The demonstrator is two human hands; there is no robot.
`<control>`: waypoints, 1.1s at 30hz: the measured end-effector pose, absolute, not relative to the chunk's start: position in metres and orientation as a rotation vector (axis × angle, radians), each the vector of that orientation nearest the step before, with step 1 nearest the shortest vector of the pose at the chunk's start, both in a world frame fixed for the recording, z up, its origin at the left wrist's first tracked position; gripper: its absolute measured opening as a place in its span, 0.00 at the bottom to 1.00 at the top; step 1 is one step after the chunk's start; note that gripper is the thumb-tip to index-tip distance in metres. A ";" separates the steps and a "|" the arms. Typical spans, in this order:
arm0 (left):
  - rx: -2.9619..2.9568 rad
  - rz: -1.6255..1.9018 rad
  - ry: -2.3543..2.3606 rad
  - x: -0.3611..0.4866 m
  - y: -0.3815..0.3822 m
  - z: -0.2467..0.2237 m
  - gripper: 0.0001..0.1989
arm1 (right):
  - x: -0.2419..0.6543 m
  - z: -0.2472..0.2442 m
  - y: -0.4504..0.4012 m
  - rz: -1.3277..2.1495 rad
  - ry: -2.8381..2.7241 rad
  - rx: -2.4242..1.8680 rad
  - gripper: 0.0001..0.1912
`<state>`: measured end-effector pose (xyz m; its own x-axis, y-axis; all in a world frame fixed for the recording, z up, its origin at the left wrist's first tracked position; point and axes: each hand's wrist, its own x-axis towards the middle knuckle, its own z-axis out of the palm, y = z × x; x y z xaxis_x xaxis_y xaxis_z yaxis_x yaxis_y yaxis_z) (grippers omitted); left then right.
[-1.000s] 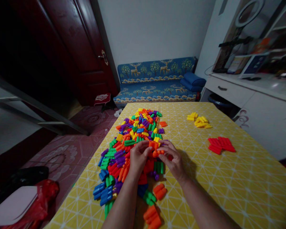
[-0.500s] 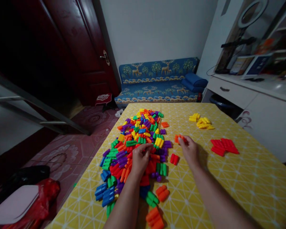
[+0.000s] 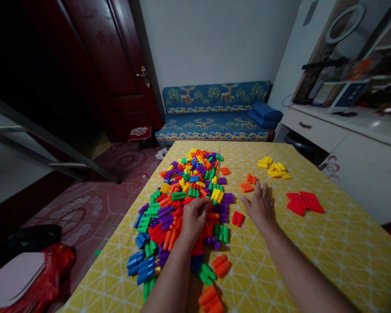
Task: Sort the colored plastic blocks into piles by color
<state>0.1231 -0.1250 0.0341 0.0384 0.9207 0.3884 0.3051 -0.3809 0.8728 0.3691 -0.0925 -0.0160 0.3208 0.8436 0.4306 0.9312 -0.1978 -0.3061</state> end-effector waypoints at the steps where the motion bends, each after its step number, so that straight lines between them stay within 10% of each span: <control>1: 1.742 1.348 1.245 0.123 -0.125 0.033 0.09 | 0.367 -0.019 -0.087 -0.209 -1.592 -2.149 0.38; 15: 1.802 1.297 1.249 0.124 -0.126 0.034 0.09 | 0.380 -0.006 0.022 -0.188 -1.623 -2.297 0.34; 24: 1.777 1.284 1.231 0.123 -0.126 0.032 0.09 | 0.371 0.014 0.030 -0.209 -2.518 -1.426 0.19; 33: 1.801 1.270 1.242 0.123 -0.126 0.032 0.09 | 0.372 0.003 0.031 -0.473 -2.028 -1.971 0.27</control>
<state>0.1229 -0.1258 0.0320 0.1032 0.9240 0.3683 0.3476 -0.3804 0.8570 0.3723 0.0314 0.0027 -0.0355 0.9096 0.4140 0.9989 0.0195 0.0428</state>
